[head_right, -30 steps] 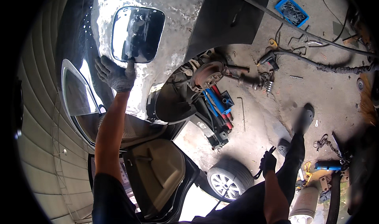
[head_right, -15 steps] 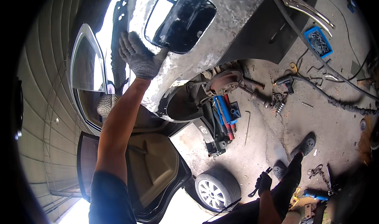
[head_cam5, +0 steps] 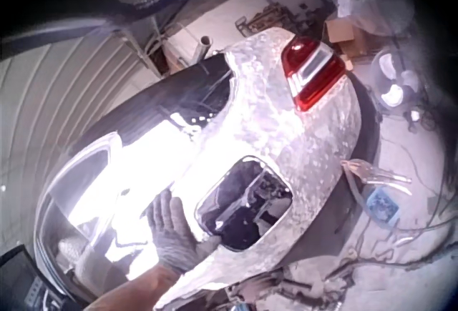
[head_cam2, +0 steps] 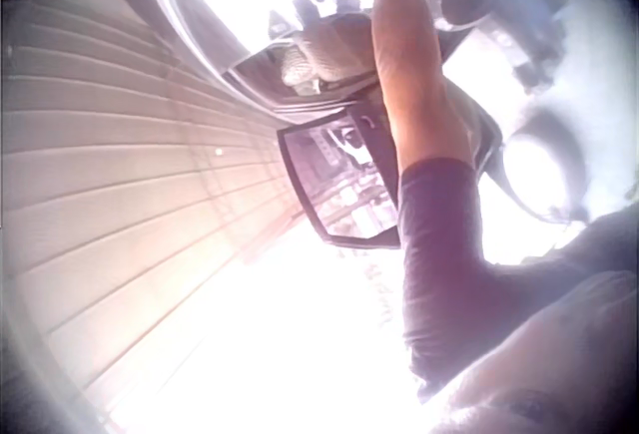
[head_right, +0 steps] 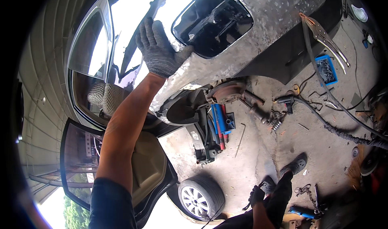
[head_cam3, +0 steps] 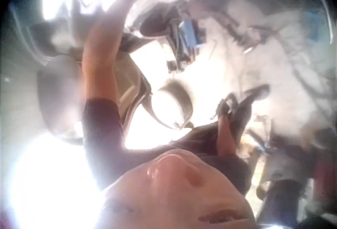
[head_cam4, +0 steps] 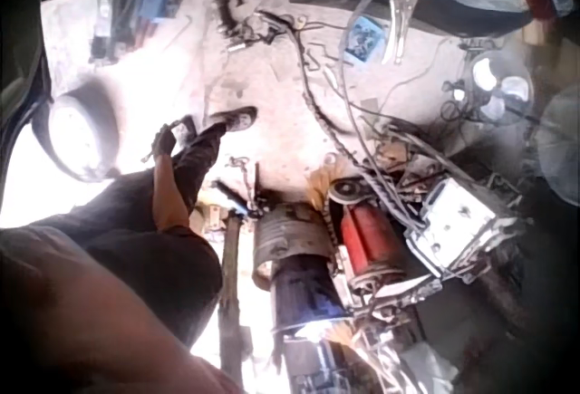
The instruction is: The person fits a fuel door assembly into a car's rear panel, using a hammer to tap the edges for a secure fit and checking the alignment by hand.
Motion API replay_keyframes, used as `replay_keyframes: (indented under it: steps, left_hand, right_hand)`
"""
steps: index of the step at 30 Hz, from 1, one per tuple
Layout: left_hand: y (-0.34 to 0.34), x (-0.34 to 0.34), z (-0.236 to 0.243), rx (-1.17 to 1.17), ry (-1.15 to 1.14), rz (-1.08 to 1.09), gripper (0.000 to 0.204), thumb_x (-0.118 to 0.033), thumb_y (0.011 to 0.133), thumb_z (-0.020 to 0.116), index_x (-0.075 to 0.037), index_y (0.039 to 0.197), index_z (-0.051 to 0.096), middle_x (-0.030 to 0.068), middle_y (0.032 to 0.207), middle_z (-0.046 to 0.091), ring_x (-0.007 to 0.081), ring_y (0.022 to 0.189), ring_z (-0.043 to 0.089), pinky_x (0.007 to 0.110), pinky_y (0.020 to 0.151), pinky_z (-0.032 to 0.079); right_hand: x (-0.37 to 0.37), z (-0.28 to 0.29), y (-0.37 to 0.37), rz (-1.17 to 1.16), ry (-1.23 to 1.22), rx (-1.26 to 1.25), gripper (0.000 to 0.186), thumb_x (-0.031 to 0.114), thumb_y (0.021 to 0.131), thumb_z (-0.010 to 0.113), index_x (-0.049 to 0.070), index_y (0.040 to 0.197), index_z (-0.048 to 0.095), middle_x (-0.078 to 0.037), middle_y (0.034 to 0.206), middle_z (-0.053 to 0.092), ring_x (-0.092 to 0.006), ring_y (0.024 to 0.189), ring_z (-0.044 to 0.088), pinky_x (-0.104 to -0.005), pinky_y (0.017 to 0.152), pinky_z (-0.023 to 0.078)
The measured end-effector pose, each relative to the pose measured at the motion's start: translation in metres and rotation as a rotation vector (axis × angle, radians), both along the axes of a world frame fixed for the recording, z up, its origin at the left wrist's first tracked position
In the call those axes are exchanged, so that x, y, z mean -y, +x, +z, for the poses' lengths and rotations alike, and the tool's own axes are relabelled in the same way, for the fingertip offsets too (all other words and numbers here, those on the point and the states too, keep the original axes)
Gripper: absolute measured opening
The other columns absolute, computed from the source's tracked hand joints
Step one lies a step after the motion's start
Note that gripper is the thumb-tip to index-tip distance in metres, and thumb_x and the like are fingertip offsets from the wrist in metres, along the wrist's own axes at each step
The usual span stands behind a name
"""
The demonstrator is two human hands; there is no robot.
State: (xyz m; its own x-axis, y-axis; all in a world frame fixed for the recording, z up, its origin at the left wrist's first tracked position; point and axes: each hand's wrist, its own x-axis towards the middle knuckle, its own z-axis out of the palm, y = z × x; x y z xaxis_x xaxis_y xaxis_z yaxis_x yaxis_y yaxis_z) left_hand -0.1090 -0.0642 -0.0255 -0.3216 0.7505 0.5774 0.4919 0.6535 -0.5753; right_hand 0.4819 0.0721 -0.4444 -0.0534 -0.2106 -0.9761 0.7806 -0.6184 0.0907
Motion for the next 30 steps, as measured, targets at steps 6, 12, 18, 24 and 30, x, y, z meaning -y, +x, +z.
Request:
replay_keyframes:
  steps: [6, 12, 18, 24, 30]
  left_hand:
    - [0.005, 0.005, 0.000, 0.031, 0.038, 0.072, 0.118, -0.076, 0.081, 0.059, -0.001, 0.157, 0.010, 0.0312, 0.154, 0.025, 0.0463, 0.143, 0.026, 0.062, 0.113, 0.018]
    - [0.004, 0.001, -0.002, 0.153, 0.097, 0.135, 0.121, -0.071, 0.078, 0.066, -0.002, 0.159, 0.007, 0.0257, 0.163, 0.013, 0.0397, 0.154, 0.004, 0.056, 0.120, 0.002]
    - [0.009, -0.002, 0.001, 0.243, 0.133, 0.216, 0.121, -0.072, 0.076, 0.065, -0.003, 0.158, 0.009, 0.0258, 0.162, 0.014, 0.0405, 0.153, 0.008, 0.058, 0.119, 0.004]
    - [0.007, 0.002, 0.004, 0.208, 0.136, 0.181, 0.098, -0.060, 0.083, 0.057, -0.001, 0.155, 0.024, 0.0262, 0.159, 0.024, 0.0432, 0.149, 0.021, 0.060, 0.116, 0.013]
    - [-0.002, 0.008, -0.005, 0.138, 0.150, 0.095, 0.082, -0.049, 0.090, 0.042, -0.004, 0.156, 0.025, 0.0234, 0.161, 0.025, 0.0421, 0.149, 0.022, 0.060, 0.116, 0.014]
  right_hand:
    - [-0.067, 0.040, -0.170, 0.850, 1.137, -0.959, 0.014, 0.016, 0.094, 0.056, 0.006, 0.098, 0.065, -0.015, 0.078, 0.064, -0.0347, 0.077, 0.064, -0.0417, 0.069, 0.050]
    - [-0.138, 0.232, -0.466, -0.215, 1.241, -1.375, 0.037, 0.023, 0.100, 0.054, -0.003, 0.125, 0.059, -0.020, 0.113, 0.067, -0.0294, 0.102, 0.064, -0.0394, 0.090, 0.048]
    - [-0.136, 0.325, -0.539, -0.018, 1.361, -1.711, 0.040, 0.020, 0.094, 0.061, -0.004, 0.126, 0.058, -0.021, 0.114, 0.065, -0.0311, 0.104, 0.062, -0.0395, 0.093, 0.046]
    - [-0.142, 0.327, -0.521, -0.067, 1.285, -1.620, 0.033, 0.021, 0.096, 0.067, -0.003, 0.118, 0.063, -0.012, 0.101, 0.069, -0.0176, 0.086, 0.060, -0.0326, 0.082, 0.049]
    - [-0.130, 0.333, -0.482, -0.128, 1.115, -1.616, 0.027, 0.017, 0.094, 0.070, -0.002, 0.113, 0.064, -0.008, 0.093, 0.068, -0.0131, 0.082, 0.058, -0.0306, 0.075, 0.048]
